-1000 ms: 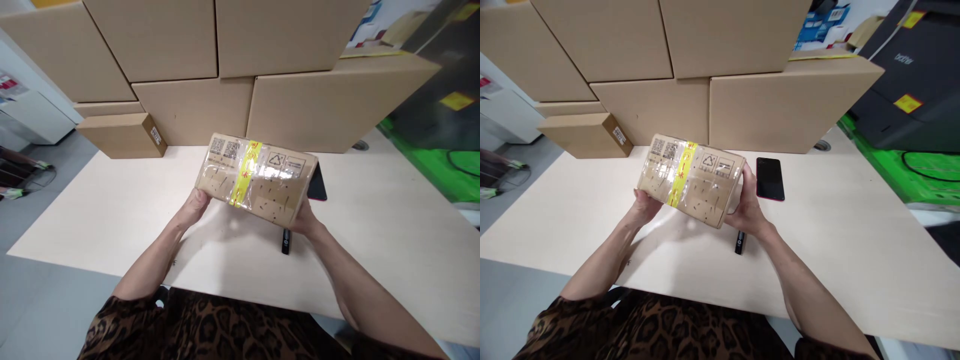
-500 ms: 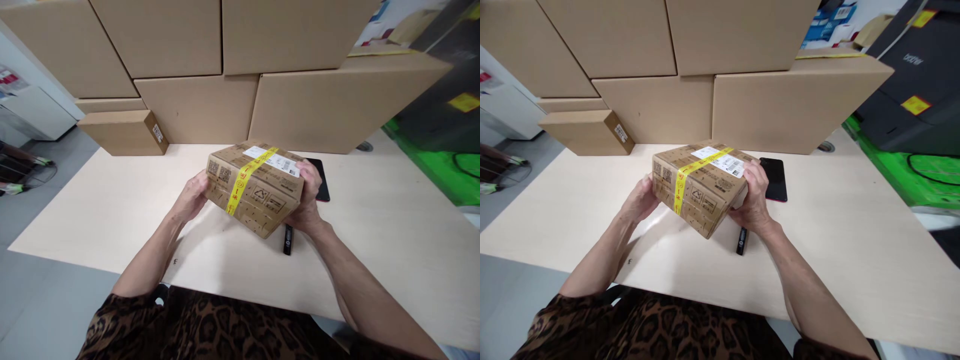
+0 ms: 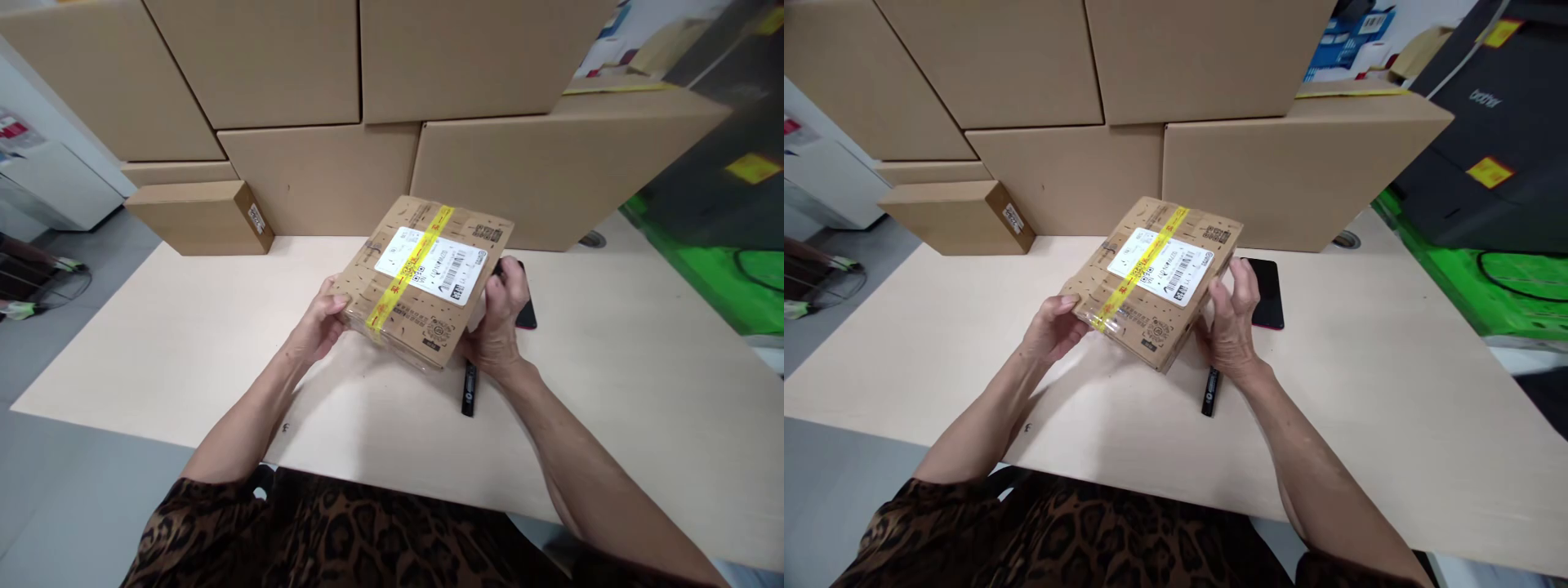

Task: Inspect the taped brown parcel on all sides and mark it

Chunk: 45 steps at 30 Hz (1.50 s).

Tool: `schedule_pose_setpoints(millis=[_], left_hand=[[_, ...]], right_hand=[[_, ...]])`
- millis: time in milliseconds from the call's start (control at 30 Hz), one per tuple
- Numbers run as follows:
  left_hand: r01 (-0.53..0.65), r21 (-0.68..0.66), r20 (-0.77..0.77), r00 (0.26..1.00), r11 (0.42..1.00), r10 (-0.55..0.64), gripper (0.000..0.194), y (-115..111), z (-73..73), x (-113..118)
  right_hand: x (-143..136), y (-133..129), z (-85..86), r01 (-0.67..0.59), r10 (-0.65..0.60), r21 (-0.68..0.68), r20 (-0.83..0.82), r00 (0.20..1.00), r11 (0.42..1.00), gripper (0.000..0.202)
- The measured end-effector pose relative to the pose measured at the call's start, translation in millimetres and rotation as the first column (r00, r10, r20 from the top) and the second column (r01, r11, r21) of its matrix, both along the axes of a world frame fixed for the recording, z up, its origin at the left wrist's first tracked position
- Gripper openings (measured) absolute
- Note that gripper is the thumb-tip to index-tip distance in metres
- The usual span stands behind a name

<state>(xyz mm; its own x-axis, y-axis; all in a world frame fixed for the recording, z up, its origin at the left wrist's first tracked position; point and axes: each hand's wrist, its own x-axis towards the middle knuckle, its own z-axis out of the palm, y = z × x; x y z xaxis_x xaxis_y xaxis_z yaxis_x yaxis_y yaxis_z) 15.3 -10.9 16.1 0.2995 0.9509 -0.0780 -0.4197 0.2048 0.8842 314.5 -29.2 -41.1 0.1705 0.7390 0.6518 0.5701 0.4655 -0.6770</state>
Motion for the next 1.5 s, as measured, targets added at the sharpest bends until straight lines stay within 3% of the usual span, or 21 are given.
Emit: schedule_pose_setpoints(millis=[100,200,300,433,567,733,833,933,1000,1067,1200,1267,1400,1500], left_hand=[[-0.095,0.171,-0.066,0.992,0.981,0.108,0.064,-1.5,2.6,1.5],[-0.083,0.344,-0.184,0.971,0.935,0.154,0.073,1.0,0.1,-2.3],[0.035,0.432,-0.269,0.959,0.901,0.091,0.082,5.1,-6.2,-7.5],[0.163,0.488,-0.271,0.962,0.858,-0.029,0.082,7.8,-11.6,-10.4],[0.240,0.492,-0.295,0.950,0.837,-0.099,0.089,8.8,-12.7,-13.2],[0.353,0.451,-0.392,0.903,0.820,-0.174,0.115,9.6,-10.2,-20.5],[0.383,0.444,-0.438,0.882,0.810,-0.177,0.114,10.8,-11.5,-22.0],[0.321,0.528,-0.431,0.899,0.786,-0.078,0.114,13.1,-15.4,-21.2],[0.247,0.639,-0.408,0.911,0.728,0.050,0.116,14.7,-17.3,-20.2],[0.172,0.762,-0.397,0.885,0.624,0.242,0.119,15.5,-17.1,-19.3],[0.197,0.920,-0.374,0.702,0.340,0.606,0.122,14.0,-11.0,-17.0],[0.268,0.934,-0.355,0.636,0.235,0.685,0.120,12.5,-7.0,-15.6],[0.380,0.924,-0.281,0.577,0.053,0.767,0.110,11.2,-6.5,-13.1],[0.449,0.892,-0.233,0.543,-0.045,0.807,0.092,11.0,-12.7,-11.6]], right_hand=[[-6.5,-2.8,11.8,-0.124,0.087,-0.089,-0.338,0.937,0.988,0.083],[-8.6,-4.2,23.2,-0.351,0.142,-0.155,-0.713,0.687,0.923,0.068],[-5.7,-4.7,29.2,-0.450,0.113,-0.155,-0.851,0.514,0.879,0.055],[-0.9,-5.7,30.4,-0.471,0.063,-0.155,-0.907,0.416,0.869,0.056],[-1.6,-7.6,33.9,-0.476,0.080,-0.125,-0.918,0.388,0.871,0.062],[-5.3,-11.1,39.4,-0.419,0.060,-0.118,-0.920,0.388,0.900,0.065],[-4.1,-15.2,41.9,-0.410,0.117,-0.083,-0.891,0.439,0.908,0.073],[-2.1,-18.7,45.5,-0.445,0.238,-0.016,-0.828,0.508,0.895,0.083],[-1.4,-19.1,48.2,-0.484,0.285,-0.009,-0.798,0.531,0.875,0.085],[-1.5,-17.9,50.0,-0.508,0.278,-0.040,-0.799,0.534,0.860,0.082],[-1.9,-14.2,49.2,-0.566,0.219,-0.123,-0.840,0.497,0.815,0.071],[-1.9,-13.1,47.9,-0.585,0.190,-0.152,-0.856,0.481,0.797,0.067],[-2.1,-12.3,46.7,-0.540,0.073,-0.213,-0.885,0.460,0.814,0.054],[-3.8,-11.3,47.5,-0.551,0.037,-0.241,-0.895,0.445,0.799,0.048]])
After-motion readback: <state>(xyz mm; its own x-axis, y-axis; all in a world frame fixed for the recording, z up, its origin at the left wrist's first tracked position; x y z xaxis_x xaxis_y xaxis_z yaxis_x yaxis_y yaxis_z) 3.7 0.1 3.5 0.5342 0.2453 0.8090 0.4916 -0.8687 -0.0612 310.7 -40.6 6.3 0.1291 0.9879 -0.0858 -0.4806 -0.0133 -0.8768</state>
